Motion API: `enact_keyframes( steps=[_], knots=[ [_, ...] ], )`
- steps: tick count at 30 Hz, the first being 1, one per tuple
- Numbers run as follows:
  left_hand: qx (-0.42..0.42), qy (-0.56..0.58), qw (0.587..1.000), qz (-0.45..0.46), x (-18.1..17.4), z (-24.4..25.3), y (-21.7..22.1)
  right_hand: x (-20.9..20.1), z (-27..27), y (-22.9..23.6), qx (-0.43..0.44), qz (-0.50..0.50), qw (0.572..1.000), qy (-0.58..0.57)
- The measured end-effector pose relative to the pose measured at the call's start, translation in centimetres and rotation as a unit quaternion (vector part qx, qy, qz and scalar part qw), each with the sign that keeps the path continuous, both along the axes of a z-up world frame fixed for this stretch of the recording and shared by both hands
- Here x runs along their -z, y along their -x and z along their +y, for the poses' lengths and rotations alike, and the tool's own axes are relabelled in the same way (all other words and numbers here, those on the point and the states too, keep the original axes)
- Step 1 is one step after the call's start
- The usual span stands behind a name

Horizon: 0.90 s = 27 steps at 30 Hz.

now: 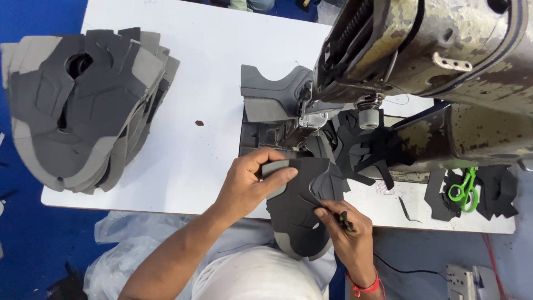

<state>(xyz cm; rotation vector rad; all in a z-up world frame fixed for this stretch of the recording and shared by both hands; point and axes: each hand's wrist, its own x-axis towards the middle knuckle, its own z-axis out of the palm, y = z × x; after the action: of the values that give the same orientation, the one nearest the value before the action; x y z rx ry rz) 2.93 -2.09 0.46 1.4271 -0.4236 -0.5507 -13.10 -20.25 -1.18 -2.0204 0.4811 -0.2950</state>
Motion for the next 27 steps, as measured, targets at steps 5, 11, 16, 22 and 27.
enact_keyframes(
  steps=[5, 11, 16, 22, 27],
  knots=[
    [-0.028, -0.035, 0.999, 0.021, 0.4, -1.6, -1.1, -0.5, -0.1, -1.0, -0.003, -0.004, 0.999, 0.036],
    [-0.035, -0.065, 0.997, 0.033, 1.3, -3.7, -3.8, -0.2, -1.3, -2.6, 0.013, 0.019, 0.999, 0.023],
    [-0.04, -0.1, 0.993, 0.045, 1.6, -4.9, -6.2, 0.3, -1.8, -3.9, 0.041, 0.045, 0.997, -0.038],
    [-0.046, -0.056, 0.992, 0.105, 1.5, -5.4, -7.8, 1.1, -2.1, -4.9, 0.086, 0.076, 0.987, -0.109],
    [-0.046, -0.113, 0.988, 0.096, 0.8, -5.5, -8.5, 1.4, -2.0, -5.4, 0.098, 0.078, 0.985, -0.122]
  ],
)
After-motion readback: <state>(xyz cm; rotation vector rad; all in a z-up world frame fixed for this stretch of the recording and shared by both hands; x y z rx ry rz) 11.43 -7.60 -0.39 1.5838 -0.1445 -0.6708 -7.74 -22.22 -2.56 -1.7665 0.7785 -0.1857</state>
